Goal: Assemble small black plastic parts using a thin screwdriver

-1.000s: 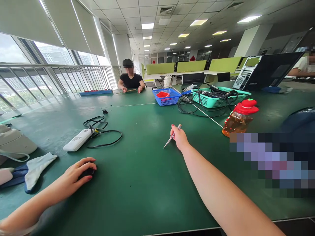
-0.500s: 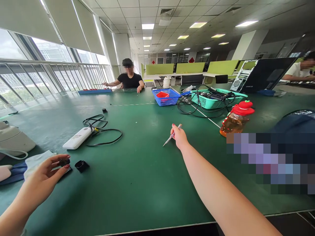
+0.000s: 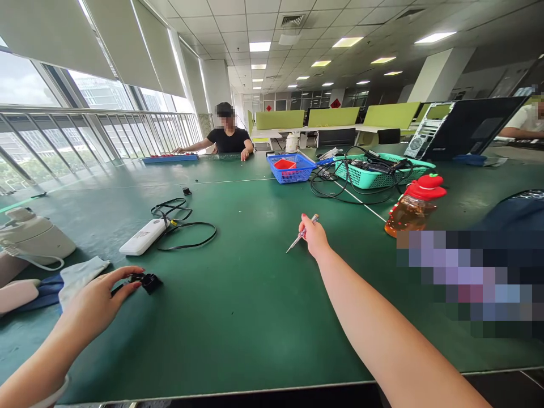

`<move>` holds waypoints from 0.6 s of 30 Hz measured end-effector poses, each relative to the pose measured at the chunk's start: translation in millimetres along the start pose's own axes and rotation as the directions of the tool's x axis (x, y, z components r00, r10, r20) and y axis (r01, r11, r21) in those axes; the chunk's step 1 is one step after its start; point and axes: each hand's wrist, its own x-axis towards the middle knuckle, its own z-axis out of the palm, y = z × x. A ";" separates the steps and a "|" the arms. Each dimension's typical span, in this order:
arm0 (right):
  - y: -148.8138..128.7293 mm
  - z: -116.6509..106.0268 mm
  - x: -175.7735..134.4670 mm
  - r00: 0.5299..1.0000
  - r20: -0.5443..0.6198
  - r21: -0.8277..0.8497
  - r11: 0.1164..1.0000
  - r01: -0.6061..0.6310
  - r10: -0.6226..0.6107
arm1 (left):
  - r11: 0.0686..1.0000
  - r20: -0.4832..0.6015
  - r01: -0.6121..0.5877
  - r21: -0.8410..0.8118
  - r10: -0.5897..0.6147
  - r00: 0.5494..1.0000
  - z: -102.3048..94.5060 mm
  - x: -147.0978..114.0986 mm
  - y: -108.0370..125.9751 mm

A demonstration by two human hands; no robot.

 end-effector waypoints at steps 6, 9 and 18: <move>1.1 -0.8 0.4 1.000 0.002 -0.003 1.000 -0.001 0.001 | 0.937 -0.014 -0.134 0.321 0.146 0.989 -2.9 -1.8 12.7; 2.2 -1.4 1.8 1.000 0.004 -0.008 1.000 -0.004 0.004 | 0.946 0.034 -0.079 0.316 0.072 0.997 -3.5 1.9 17.9; 4.0 -2.9 4.7 1.000 -0.003 -0.013 1.000 -0.004 0.004 | 0.938 0.173 0.254 0.238 -0.298 0.939 -4.2 25.8 30.8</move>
